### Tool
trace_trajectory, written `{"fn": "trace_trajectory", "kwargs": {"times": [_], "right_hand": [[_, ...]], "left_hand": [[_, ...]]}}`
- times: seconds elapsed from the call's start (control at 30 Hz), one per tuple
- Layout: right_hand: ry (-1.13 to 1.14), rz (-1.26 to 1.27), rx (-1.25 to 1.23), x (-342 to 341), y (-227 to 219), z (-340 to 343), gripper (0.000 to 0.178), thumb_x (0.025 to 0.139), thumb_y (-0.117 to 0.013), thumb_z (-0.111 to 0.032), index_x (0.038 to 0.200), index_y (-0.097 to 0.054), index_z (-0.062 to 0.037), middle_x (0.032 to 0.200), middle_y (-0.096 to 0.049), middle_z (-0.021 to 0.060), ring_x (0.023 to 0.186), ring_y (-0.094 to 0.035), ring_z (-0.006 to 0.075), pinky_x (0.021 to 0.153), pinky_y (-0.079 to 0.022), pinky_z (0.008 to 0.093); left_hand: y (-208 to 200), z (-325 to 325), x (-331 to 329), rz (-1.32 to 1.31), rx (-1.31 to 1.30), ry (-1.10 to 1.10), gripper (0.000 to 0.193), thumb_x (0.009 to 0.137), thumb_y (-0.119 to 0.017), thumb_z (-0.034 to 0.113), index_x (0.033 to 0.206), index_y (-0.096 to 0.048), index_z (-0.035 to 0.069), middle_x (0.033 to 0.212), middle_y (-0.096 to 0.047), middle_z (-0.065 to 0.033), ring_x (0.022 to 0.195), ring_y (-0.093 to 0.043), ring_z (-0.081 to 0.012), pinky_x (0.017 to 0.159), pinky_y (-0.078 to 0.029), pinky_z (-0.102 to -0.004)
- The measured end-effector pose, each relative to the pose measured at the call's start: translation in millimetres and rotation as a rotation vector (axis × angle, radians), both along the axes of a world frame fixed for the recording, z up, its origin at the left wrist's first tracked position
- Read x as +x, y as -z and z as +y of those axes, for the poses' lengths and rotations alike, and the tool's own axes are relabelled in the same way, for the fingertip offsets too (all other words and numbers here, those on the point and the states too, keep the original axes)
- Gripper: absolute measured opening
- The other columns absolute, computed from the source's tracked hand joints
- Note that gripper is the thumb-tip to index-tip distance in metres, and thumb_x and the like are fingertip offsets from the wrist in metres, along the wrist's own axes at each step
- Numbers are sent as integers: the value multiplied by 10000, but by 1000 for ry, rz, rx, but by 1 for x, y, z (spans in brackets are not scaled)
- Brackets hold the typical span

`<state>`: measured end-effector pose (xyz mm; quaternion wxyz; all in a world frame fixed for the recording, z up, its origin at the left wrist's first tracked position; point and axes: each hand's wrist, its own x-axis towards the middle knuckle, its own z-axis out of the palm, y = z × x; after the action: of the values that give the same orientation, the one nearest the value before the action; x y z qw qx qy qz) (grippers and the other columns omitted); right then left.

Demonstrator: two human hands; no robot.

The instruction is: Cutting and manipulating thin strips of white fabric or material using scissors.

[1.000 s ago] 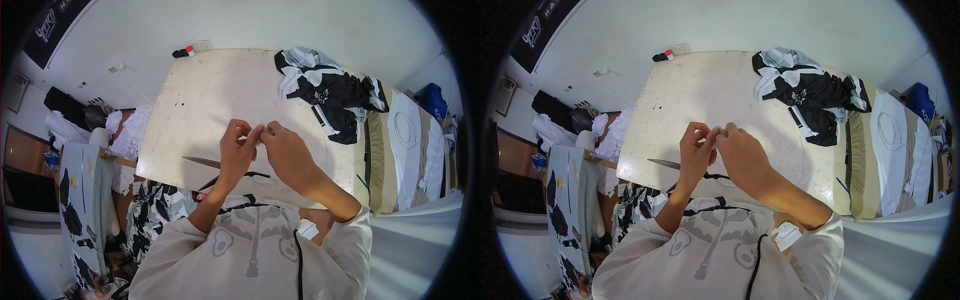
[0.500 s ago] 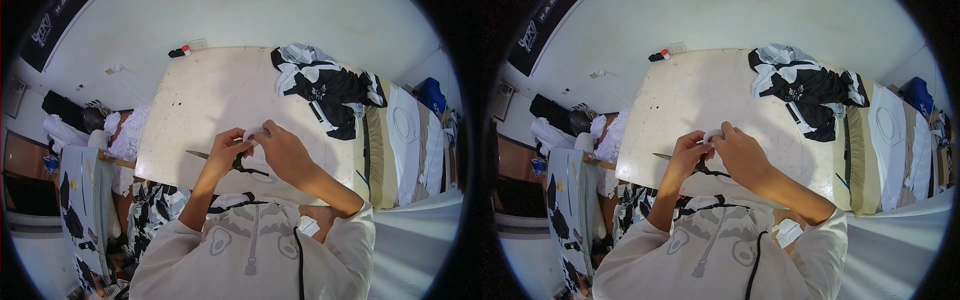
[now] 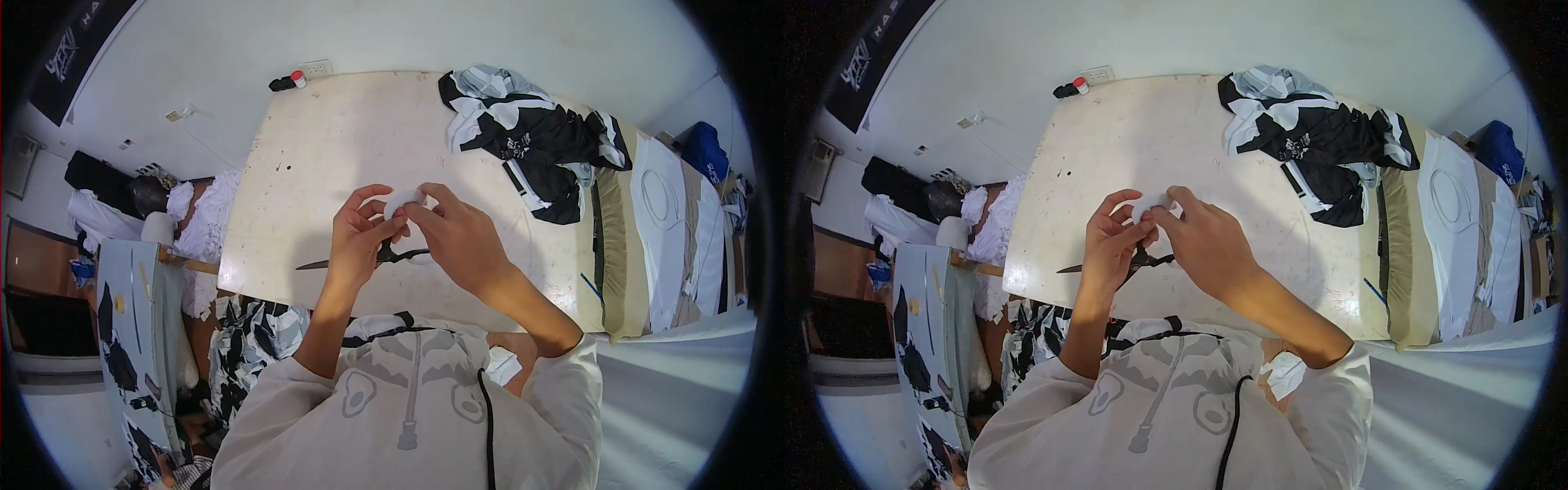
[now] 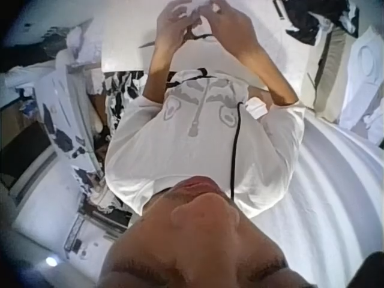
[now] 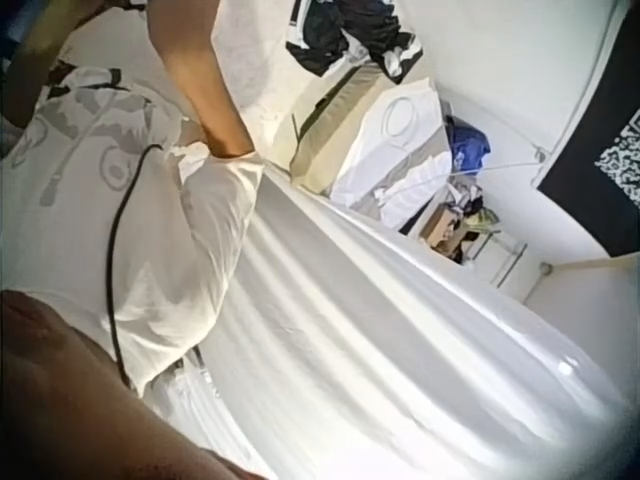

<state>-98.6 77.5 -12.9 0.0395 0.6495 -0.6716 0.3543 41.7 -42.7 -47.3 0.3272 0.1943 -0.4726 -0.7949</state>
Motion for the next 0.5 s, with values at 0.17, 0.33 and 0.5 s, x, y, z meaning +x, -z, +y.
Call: {"fn": "trace_trajectory", "kwargs": {"times": [0.17,0.33,0.5], "right_hand": [[-29,-24,72,2,-11,-3,269,846,-644,4,1081,-692,-119,1045,-600,98,762,-673,263,655,-544,389],[-161,-79,101,-17,-11,-13,172,841,-688,-26,994,-733,-92,955,-631,99,742,-661,268,643,-524,385],[-233,-209,111,-13,-19,-16,97,855,-695,-31,921,-749,-78,933,-651,88,720,-647,261,631,-504,359]], "left_hand": [[-9,-7,7,-76,-26,39,349,864,-633,-123,1197,-564,-45,952,-663,-122,726,-654,-193,598,-474,-278],[0,-6,6,-95,-55,7,291,858,-649,-116,1142,-631,-52,935,-691,-139,699,-660,-187,563,-463,-263],[2,-11,17,15,139,52,247,913,-622,-66,1157,-634,-29,962,-692,-127,724,-662,-196,564,-472,-273]]}}
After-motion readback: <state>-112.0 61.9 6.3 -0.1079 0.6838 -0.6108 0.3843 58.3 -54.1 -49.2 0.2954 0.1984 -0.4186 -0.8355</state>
